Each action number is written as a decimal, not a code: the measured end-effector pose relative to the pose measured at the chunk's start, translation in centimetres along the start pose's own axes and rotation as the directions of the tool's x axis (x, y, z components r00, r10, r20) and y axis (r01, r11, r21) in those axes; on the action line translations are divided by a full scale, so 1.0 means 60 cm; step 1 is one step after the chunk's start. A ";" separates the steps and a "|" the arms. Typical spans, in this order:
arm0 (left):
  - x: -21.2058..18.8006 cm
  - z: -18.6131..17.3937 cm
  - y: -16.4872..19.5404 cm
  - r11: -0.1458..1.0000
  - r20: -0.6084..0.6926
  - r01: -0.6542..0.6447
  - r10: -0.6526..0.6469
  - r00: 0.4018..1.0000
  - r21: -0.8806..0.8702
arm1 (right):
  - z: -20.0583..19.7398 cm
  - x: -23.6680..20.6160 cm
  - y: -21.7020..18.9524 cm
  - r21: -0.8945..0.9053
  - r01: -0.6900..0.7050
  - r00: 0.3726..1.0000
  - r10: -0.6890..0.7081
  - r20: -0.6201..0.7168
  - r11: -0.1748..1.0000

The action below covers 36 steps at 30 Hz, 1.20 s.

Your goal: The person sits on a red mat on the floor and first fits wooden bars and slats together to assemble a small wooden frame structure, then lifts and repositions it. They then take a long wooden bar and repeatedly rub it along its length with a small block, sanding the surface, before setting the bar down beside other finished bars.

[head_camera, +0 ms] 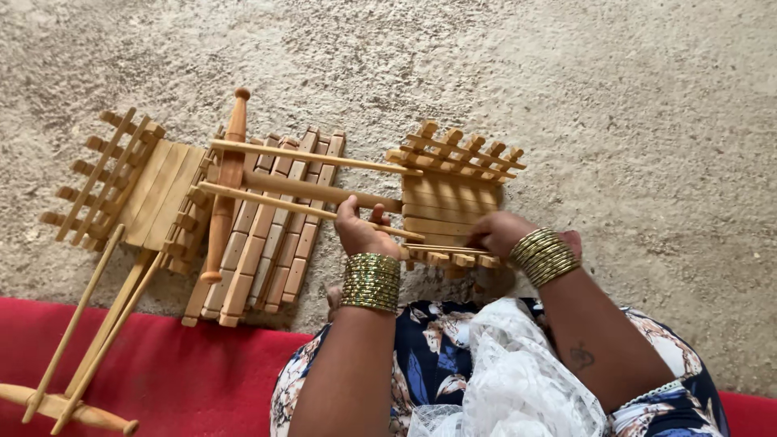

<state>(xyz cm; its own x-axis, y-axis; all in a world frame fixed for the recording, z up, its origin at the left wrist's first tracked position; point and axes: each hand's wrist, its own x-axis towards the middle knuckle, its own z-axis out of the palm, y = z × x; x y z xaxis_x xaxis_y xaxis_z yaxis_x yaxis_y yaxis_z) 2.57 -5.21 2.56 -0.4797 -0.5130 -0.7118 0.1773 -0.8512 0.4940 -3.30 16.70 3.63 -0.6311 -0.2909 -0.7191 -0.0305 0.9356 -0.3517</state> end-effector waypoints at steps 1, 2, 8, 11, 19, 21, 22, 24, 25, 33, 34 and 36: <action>0.001 0.001 0.000 1.000 0.003 0.006 -0.006 1.000 -0.016 | -0.005 0.001 0.009 -0.052 -0.036 0.999 0.035 -0.022 0.998; 0.002 0.002 0.000 0.999 0.005 0.013 -0.012 1.000 -0.031 | -0.007 0.004 0.017 -0.103 -0.073 0.997 0.068 -0.045 0.992; 0.003 0.004 0.003 0.999 -0.018 0.027 -0.028 0.999 -0.043 | 0.016 0.032 0.023 -0.096 0.202 0.973 -0.210 -0.095 0.975; 0.001 0.003 0.004 1.000 -0.019 0.005 -0.006 1.000 -0.024 | 0.033 0.031 0.000 0.402 0.575 0.805 -0.579 -0.127 0.712; -0.001 0.001 0.009 0.999 -0.016 0.025 -0.026 1.000 -0.036 | 0.009 -0.015 -0.036 0.029 -0.119 0.993 0.119 -0.009 0.993; -0.003 0.002 0.010 1.000 0.006 0.017 -0.017 1.000 -0.020 | -0.001 -0.020 -0.028 -0.019 -0.162 0.987 0.162 -0.012 0.987; -0.004 0.002 0.010 1.000 -0.005 0.011 -0.011 1.000 -0.014 | -0.003 -0.021 -0.023 -0.018 -0.174 0.985 0.174 -0.013 0.985; -0.005 0.003 0.010 1.000 -0.021 -0.001 0.001 1.000 -0.008 | 0.000 -0.021 -0.017 0.037 -0.100 0.995 0.101 -0.019 0.994; -0.005 0.004 0.010 1.000 -0.018 0.002 -0.002 1.000 -0.015 | 0.004 -0.021 -0.016 0.092 -0.015 1.000 0.017 -0.025 0.996; -0.004 0.004 0.011 1.000 -0.025 0.012 -0.012 1.000 -0.012 | 0.023 -0.033 -0.056 0.069 0.246 0.967 -0.241 -0.080 0.967; -0.003 0.004 0.011 1.000 -0.023 0.020 -0.021 1.000 -0.022 | 0.021 -0.035 -0.060 0.005 0.161 0.983 -0.160 -0.089 0.987; -0.003 0.004 0.009 0.999 -0.027 0.031 -0.032 0.999 -0.038 | 0.020 -0.038 -0.062 -0.084 0.091 0.990 -0.099 -0.104 0.992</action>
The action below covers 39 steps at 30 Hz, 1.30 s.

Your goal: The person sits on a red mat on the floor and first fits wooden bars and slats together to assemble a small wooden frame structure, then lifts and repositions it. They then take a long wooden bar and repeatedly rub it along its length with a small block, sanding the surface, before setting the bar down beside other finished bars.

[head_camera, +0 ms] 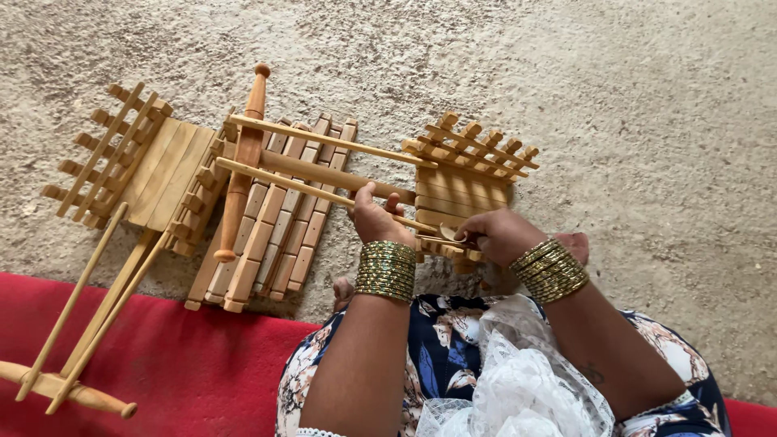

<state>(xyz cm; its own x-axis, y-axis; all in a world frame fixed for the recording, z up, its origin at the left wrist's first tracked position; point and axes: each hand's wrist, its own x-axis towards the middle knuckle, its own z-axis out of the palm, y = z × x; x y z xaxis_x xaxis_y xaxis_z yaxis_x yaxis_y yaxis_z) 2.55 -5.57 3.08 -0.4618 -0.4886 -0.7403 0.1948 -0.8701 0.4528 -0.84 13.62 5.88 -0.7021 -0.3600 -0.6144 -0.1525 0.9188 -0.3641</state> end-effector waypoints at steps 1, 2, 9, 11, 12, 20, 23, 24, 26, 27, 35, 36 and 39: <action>0.000 0.000 -0.001 1.000 0.008 -0.021 0.021 1.000 0.018 | 0.001 0.000 0.000 -0.024 0.022 1.000 -0.022 -0.005 0.999; 0.000 -0.001 -0.002 0.998 0.016 -0.041 0.041 0.999 0.036 | 0.003 -0.001 0.001 -0.048 0.042 0.999 -0.043 -0.009 0.998; 0.004 -0.001 -0.001 0.998 -0.016 -0.009 0.010 1.000 0.064 | 0.015 0.002 -0.005 0.404 0.134 0.982 -0.178 0.071 0.905; 0.004 -0.002 -0.001 0.999 -0.014 -0.007 0.008 1.000 0.053 | 0.003 -0.003 -0.011 0.016 0.093 0.996 -0.093 0.004 0.996; 0.004 -0.001 -0.001 0.999 -0.011 -0.005 0.006 1.000 0.047 | -0.006 -0.009 -0.011 0.019 0.045 0.999 -0.045 0.016 0.999; 0.014 -0.002 -0.008 1.000 0.025 -0.014 0.013 1.000 0.016 | -0.001 -0.046 -0.032 0.299 0.225 0.974 -0.220 -0.051 0.927; 0.018 -0.005 -0.005 1.000 0.030 0.002 -0.003 1.000 0.021 | 0.013 -0.037 -0.031 0.138 0.417 0.908 -0.402 -0.120 0.899; 0.018 -0.005 -0.005 1.000 0.029 0.010 -0.011 1.000 0.027 | 0.012 -0.035 -0.026 0.120 0.401 0.915 -0.391 -0.100 0.908; 0.017 -0.006 -0.005 1.000 0.030 0.006 -0.006 1.000 0.021 | 0.000 -0.034 -0.007 0.078 0.370 0.929 -0.366 -0.060 0.926; 0.016 -0.006 -0.005 1.000 0.030 0.004 -0.004 1.000 0.018 | -0.009 -0.035 0.004 0.015 0.284 0.958 -0.284 -0.031 0.959; 0.014 -0.005 -0.003 1.000 0.048 0.004 -0.005 0.999 0.024 | -0.017 -0.037 0.023 0.051 0.165 0.986 -0.166 0.005 0.985; 0.015 -0.005 -0.003 1.000 0.048 0.000 -0.001 0.999 0.025 | -0.008 -0.034 0.018 0.026 0.282 0.958 -0.280 -0.066 0.959; 0.018 -0.006 -0.002 0.999 0.038 0.015 -0.016 0.999 0.030 | 0.009 -0.027 0.012 -0.046 0.481 0.856 -0.481 -0.188 0.875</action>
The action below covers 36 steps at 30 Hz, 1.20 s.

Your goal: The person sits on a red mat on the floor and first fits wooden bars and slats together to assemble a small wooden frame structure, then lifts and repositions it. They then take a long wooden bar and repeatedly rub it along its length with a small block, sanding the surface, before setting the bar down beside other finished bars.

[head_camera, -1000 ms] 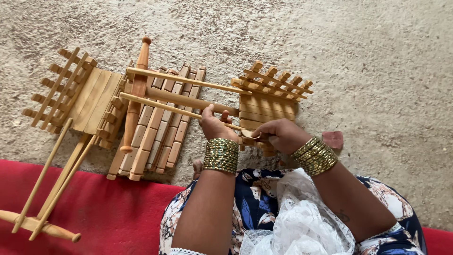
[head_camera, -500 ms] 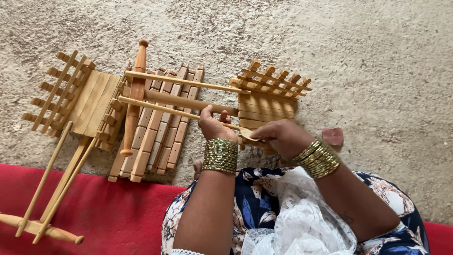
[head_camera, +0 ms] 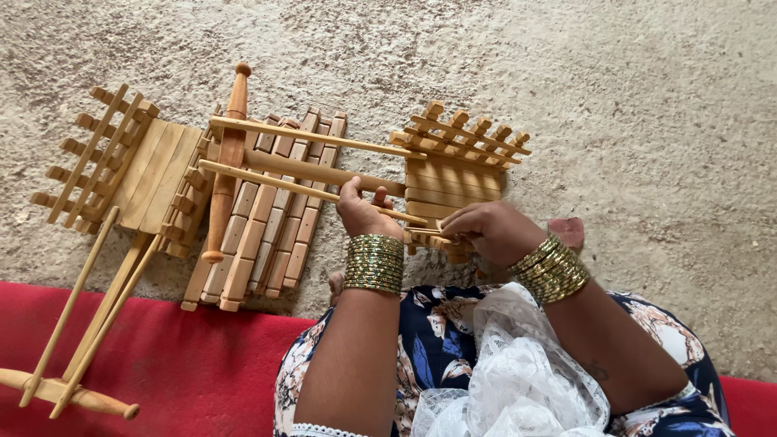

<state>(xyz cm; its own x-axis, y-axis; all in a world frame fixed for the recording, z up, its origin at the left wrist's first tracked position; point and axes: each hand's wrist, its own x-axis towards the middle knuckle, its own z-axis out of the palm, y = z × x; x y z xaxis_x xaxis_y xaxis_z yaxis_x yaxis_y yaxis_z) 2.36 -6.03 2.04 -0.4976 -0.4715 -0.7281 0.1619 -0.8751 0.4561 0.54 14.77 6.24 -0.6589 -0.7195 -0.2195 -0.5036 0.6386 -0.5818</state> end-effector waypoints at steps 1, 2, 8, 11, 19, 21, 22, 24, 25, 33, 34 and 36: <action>0.001 -0.001 0.000 1.000 0.002 -0.002 0.002 1.000 -0.002 | 0.001 0.000 0.003 -0.001 -0.019 1.000 0.019 0.011 1.000; 0.002 -0.001 0.000 1.000 0.006 -0.005 0.005 1.000 -0.004 | -0.002 -0.003 0.009 -0.003 -0.037 0.999 0.037 0.021 0.999; 0.005 -0.001 -0.003 1.000 0.010 -0.003 0.003 1.000 0.011 | -0.048 -0.027 0.052 -0.103 -0.540 0.816 0.549 0.182 0.836; 0.006 -0.001 -0.004 1.000 0.009 0.007 -0.007 1.000 0.003 | -0.051 -0.030 0.055 -0.105 -0.605 0.763 0.612 0.205 0.789; 0.008 -0.001 -0.005 1.000 -0.001 0.004 -0.005 1.000 -0.002 | -0.007 -0.015 0.062 0.168 -0.269 0.959 0.248 0.134 0.948; 0.009 -0.003 -0.006 1.000 0.003 -0.015 0.015 1.000 0.001 | -0.011 -0.024 0.079 0.079 -0.372 0.922 0.358 0.148 0.925; 0.010 -0.003 -0.008 1.000 0.015 -0.008 0.009 1.000 -0.008 | -0.016 -0.033 0.089 -0.046 -0.391 0.911 0.393 0.121 0.919; 0.012 -0.004 -0.009 1.000 0.037 0.002 -0.001 0.999 -0.009 | -0.031 -0.048 0.104 -0.134 -0.480 0.859 0.496 0.126 0.867; 0.013 -0.004 -0.011 1.000 0.027 -0.020 0.020 0.999 0.000 | -0.041 -0.057 0.109 -0.105 -0.559 0.805 0.569 0.171 0.822; 0.012 0.005 -0.013 0.998 0.007 -0.052 0.052 0.999 0.030 | -0.063 -0.075 0.046 -0.339 -0.528 0.797 0.592 0.118 0.779; 0.012 0.004 -0.012 0.999 0.014 -0.047 0.047 0.999 0.024 | -0.059 -0.072 0.035 -0.297 -0.475 0.836 0.530 0.143 0.828; 0.013 0.001 -0.013 0.999 0.023 -0.039 0.039 0.999 0.008 | -0.058 -0.069 0.024 -0.241 -0.401 0.881 0.444 0.163 0.884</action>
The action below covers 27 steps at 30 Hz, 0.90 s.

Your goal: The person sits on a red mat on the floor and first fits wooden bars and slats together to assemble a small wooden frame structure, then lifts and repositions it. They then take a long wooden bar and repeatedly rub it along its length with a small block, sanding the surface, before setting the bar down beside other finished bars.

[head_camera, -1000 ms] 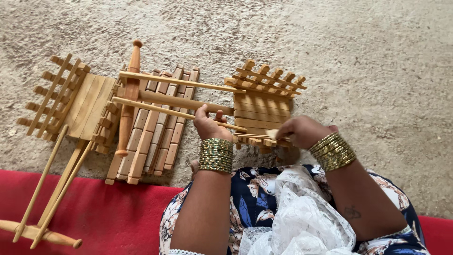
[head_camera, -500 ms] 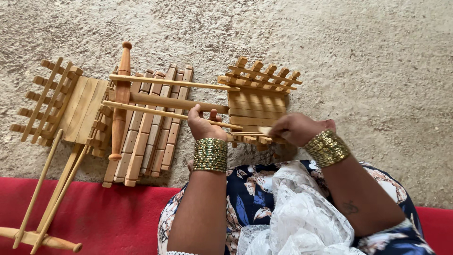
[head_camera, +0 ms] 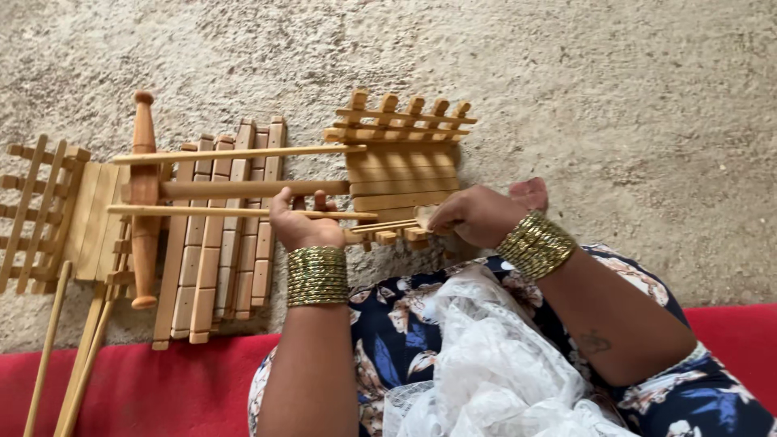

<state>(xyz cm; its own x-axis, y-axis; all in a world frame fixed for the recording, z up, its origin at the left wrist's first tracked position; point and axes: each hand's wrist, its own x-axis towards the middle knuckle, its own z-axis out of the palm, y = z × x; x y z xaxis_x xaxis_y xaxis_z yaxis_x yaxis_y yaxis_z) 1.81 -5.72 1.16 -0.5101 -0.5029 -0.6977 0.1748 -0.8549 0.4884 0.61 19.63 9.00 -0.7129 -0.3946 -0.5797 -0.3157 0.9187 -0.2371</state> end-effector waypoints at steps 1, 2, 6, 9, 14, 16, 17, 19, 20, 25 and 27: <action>0.001 -0.002 -0.001 1.000 -0.005 -0.009 0.009 1.000 0.001 | -0.002 -0.001 0.002 -0.001 0.000 1.000 0.000 0.000 1.000; 0.002 -0.003 -0.002 1.000 -0.010 -0.017 0.017 1.000 0.003 | -0.004 -0.003 0.007 -0.005 -0.031 0.999 0.032 0.009 0.999; 0.005 -0.008 -0.005 1.000 0.030 0.001 -0.002 1.000 0.012 | -0.019 -0.015 0.061 -0.018 -0.226 0.973 0.227 0.045 0.974; 0.004 -0.008 -0.005 0.999 0.004 0.015 -0.016 1.000 0.038 | -0.025 -0.015 0.093 0.011 -0.184 0.982 0.184 0.038 0.983; -0.003 -0.005 -0.004 0.999 -0.021 0.012 -0.011 1.000 0.048 | -0.002 0.007 0.080 0.024 -0.120 0.988 0.117 0.105 0.992; -0.006 -0.003 -0.004 0.999 -0.029 0.017 -0.016 0.999 0.047 | 0.006 0.016 0.068 0.157 0.118 0.991 -0.125 0.039 0.981; -0.006 -0.003 -0.004 0.999 -0.037 0.021 -0.020 0.999 0.047 | 0.008 0.019 0.064 0.122 0.111 0.993 -0.115 0.025 0.986; -0.007 -0.002 -0.003 0.998 -0.040 0.025 -0.023 0.999 0.051 | 0.006 0.021 0.060 0.050 0.098 0.995 -0.098 -0.006 0.994; -0.008 -0.002 -0.004 0.998 -0.035 0.026 -0.025 0.999 0.054 | 0.003 0.020 0.059 0.060 0.026 0.998 -0.029 0.048 0.998; -0.010 -0.002 -0.006 0.998 -0.024 0.017 -0.016 1.000 0.057 | -0.011 0.008 0.057 0.027 -0.076 0.991 0.073 0.109 0.997; -0.010 -0.001 -0.006 0.998 -0.037 0.018 -0.016 0.999 0.053 | -0.009 0.004 0.051 -0.048 -0.054 0.995 0.058 0.082 0.997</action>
<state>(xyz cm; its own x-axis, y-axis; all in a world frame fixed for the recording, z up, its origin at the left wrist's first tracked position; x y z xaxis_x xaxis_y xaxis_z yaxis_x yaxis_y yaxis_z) 2.13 -5.11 1.37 -0.4815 -0.4935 -0.7243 0.1205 -0.8558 0.5030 -0.87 22.32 8.58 -0.6762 -0.3380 -0.6546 -0.3062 0.9371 -0.1676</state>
